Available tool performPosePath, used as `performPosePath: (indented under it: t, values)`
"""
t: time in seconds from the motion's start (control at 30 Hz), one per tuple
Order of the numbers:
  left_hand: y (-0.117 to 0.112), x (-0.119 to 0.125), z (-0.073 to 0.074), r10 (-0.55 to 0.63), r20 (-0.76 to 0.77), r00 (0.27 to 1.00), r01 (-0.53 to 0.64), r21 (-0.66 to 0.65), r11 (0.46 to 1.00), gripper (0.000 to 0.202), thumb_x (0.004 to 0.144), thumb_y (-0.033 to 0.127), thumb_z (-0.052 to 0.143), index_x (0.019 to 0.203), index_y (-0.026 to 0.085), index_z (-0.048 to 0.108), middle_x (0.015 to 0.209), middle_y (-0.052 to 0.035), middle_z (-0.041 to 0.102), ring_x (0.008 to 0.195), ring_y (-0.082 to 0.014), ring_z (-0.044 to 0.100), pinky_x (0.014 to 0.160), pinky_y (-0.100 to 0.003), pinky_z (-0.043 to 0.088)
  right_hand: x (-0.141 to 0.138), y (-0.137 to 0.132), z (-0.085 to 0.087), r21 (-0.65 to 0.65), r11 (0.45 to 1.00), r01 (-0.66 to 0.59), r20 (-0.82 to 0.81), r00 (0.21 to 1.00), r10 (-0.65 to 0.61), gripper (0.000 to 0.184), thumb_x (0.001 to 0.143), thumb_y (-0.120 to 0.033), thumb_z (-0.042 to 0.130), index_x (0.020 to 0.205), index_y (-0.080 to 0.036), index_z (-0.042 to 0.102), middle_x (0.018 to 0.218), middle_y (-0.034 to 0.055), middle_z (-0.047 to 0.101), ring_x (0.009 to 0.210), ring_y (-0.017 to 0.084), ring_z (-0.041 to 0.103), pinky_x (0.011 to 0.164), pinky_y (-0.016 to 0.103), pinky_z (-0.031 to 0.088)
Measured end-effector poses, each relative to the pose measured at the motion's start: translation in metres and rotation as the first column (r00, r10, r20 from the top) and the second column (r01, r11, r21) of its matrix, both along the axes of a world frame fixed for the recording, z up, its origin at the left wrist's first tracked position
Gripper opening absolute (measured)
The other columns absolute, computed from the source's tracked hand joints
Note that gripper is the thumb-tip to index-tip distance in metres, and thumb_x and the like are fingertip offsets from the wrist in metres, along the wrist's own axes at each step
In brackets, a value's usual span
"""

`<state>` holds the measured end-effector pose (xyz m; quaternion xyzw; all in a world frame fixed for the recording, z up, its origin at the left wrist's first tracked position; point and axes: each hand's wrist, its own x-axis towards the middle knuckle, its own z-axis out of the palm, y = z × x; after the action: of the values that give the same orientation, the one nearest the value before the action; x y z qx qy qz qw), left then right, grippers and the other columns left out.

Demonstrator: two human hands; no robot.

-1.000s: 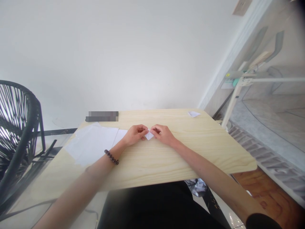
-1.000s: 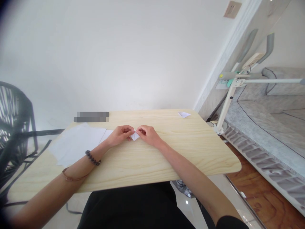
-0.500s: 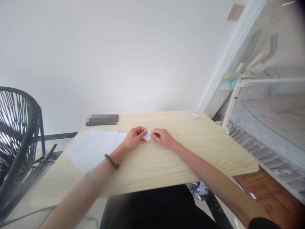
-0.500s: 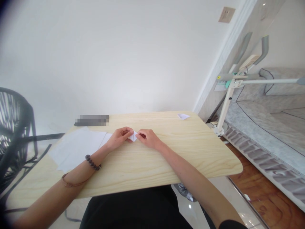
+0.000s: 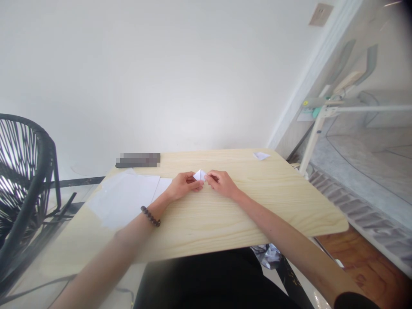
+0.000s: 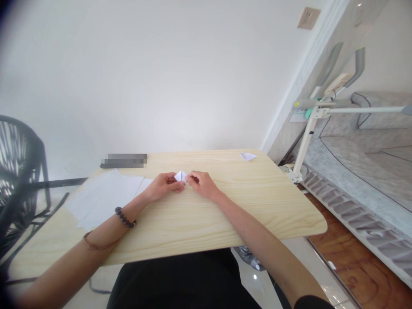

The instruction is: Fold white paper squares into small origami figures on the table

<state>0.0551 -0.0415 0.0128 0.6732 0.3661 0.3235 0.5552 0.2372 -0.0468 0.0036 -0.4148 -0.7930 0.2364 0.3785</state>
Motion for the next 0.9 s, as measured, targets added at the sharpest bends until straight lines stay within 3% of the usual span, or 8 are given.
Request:
performPosePath:
  t: [0.23, 0.4, 0.63, 0.9]
  values:
    - [0.0015, -0.0019, -0.0007, -0.066, -0.019, 0.998, 0.067, 0.041, 0.997, 0.028, 0.067, 0.035, 0.061, 0.080, 0.010, 0.059, 0.074, -0.0060, 0.063, 0.068, -0.0155, 0.058, 0.063, -0.029, 0.047, 0.0007, -0.0001, 0.0017, -0.130, 0.984, -0.125, -0.038, 0.992, 0.121, 0.028, 0.081, -0.033, 0.040, 0.065, -0.015, 0.054, 0.052, -0.0029, 0.049, 0.047, 0.006, 0.043, 0.048, 0.018, 0.033]
    - [0.0017, -0.0025, 0.0000, -0.100, -0.035, 0.994, 0.101, 0.028, 0.994, 0.027, 0.067, 0.034, 0.061, 0.080, 0.010, 0.059, 0.075, -0.0059, 0.063, 0.068, -0.0148, 0.057, 0.066, -0.029, 0.046, 0.0019, -0.0002, 0.0025, -0.165, 0.977, -0.133, -0.054, 0.991, 0.126, 0.029, 0.081, -0.034, 0.040, 0.063, -0.015, 0.053, 0.051, -0.0032, 0.049, 0.047, 0.006, 0.043, 0.048, 0.018, 0.033]
    - [-0.0014, -0.0009, 0.0016, -0.087, -0.057, 0.995, 0.088, 0.020, 0.996, 0.029, 0.069, 0.038, 0.059, 0.081, 0.012, 0.058, 0.075, -0.0064, 0.063, 0.068, -0.0143, 0.057, 0.065, -0.027, 0.046, 0.0016, -0.0009, 0.0028, -0.141, 0.985, -0.100, -0.093, 0.992, 0.087, 0.025, 0.082, -0.033, 0.039, 0.071, -0.015, 0.053, 0.052, -0.0033, 0.048, 0.046, 0.006, 0.042, 0.048, 0.018, 0.034]
    - [0.0020, -0.0043, -0.0006, -0.102, -0.093, 0.991, 0.110, 0.093, 0.990, 0.029, 0.071, 0.040, 0.056, 0.078, 0.012, 0.057, 0.073, -0.0044, 0.060, 0.066, -0.0138, 0.056, 0.065, -0.027, 0.045, 0.0005, -0.0023, 0.0034, -0.086, 0.990, -0.112, -0.014, 0.994, 0.112, 0.027, 0.081, -0.034, 0.039, 0.070, -0.015, 0.055, 0.053, -0.0021, 0.049, 0.048, 0.007, 0.042, 0.049, 0.019, 0.034]
